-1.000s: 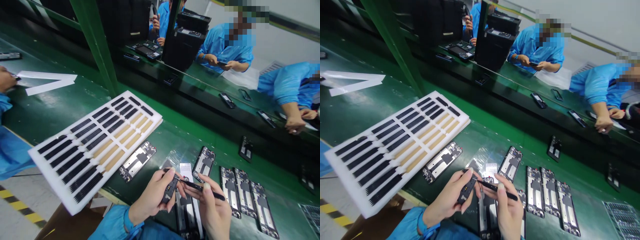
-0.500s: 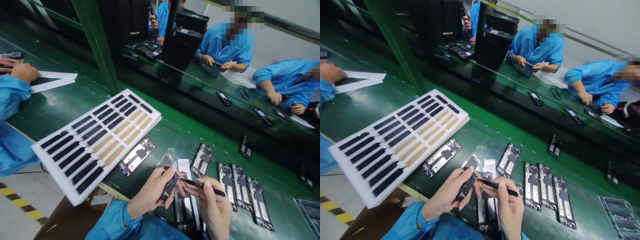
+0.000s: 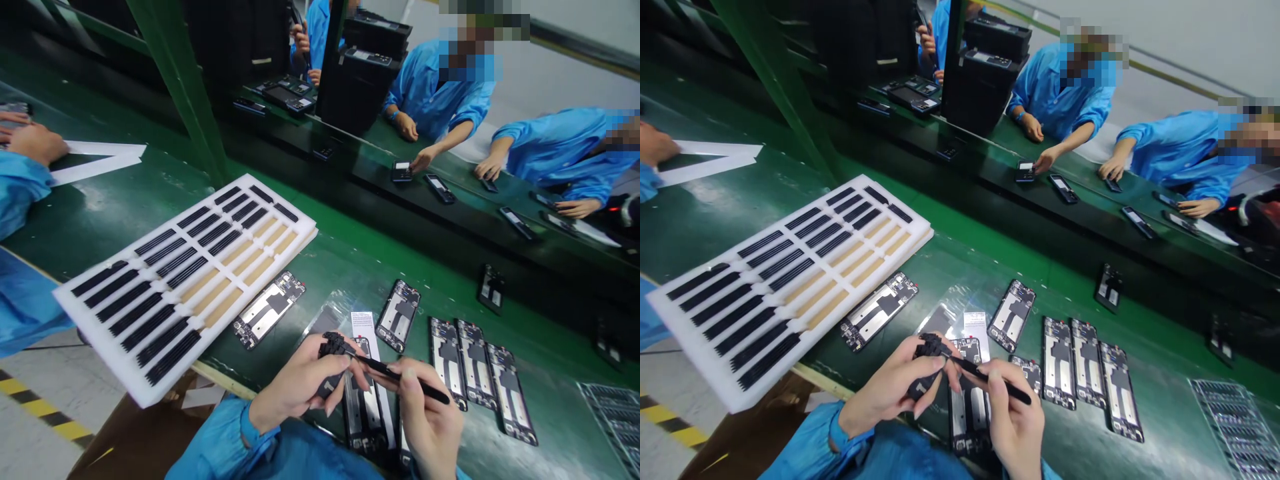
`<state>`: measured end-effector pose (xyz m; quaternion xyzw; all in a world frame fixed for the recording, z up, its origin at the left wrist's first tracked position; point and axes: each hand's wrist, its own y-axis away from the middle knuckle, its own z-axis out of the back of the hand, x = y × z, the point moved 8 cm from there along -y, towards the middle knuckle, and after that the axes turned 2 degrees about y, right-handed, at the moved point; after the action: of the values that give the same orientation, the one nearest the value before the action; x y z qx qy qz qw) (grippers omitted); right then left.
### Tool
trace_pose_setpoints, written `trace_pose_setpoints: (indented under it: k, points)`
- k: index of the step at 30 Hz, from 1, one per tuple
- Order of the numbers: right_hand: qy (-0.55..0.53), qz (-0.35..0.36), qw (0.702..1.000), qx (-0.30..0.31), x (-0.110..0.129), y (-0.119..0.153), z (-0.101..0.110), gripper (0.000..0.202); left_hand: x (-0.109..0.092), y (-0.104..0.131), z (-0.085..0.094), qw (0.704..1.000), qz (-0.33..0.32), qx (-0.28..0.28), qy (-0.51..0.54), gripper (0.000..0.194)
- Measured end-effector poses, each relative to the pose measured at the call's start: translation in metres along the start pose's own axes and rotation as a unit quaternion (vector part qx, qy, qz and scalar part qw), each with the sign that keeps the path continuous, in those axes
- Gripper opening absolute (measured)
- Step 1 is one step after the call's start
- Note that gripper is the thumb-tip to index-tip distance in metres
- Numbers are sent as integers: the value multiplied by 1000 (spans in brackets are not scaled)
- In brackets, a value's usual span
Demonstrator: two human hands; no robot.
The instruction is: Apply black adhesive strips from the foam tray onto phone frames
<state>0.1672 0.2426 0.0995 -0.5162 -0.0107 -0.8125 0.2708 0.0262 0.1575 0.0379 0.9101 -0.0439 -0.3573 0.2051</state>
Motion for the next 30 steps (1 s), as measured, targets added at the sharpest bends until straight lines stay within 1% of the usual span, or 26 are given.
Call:
trace_pose_setpoints:
  k: [5, 8, 13, 18, 21, 26, 30]
  points:
    - [16, 47, 998, 32, -1, 2, -3, 21, 4, -3, 2, 1000, 15, -1, 9, 32]
    - [14, 65, 997, 30, -4, 7, -3, 18, 4, -4, 3, 1000, 14, -2, 14, 33]
    - [-3, 46, 999, -16, -14, 13, 0, 17, 2, -5, -1, 1000, -10, 15, 13, 32]
    - [-12, 23, 999, -23, -22, 15, 1, 17, 1, -5, -3, 1000, -6, 21, 4, 31]
    - [-5, 27, 999, -31, -22, 16, 3, 16, 0, -4, -5, 1000, -6, 27, 2, 32]
    - [-10, 81, 997, -7, -13, 16, 5, 17, 1, -3, -4, 1000, 2, 28, -9, 32]
    - [-16, 104, 994, 19, -10, 15, 4, 19, 1, -1, -5, 999, 5, 41, -26, 30]
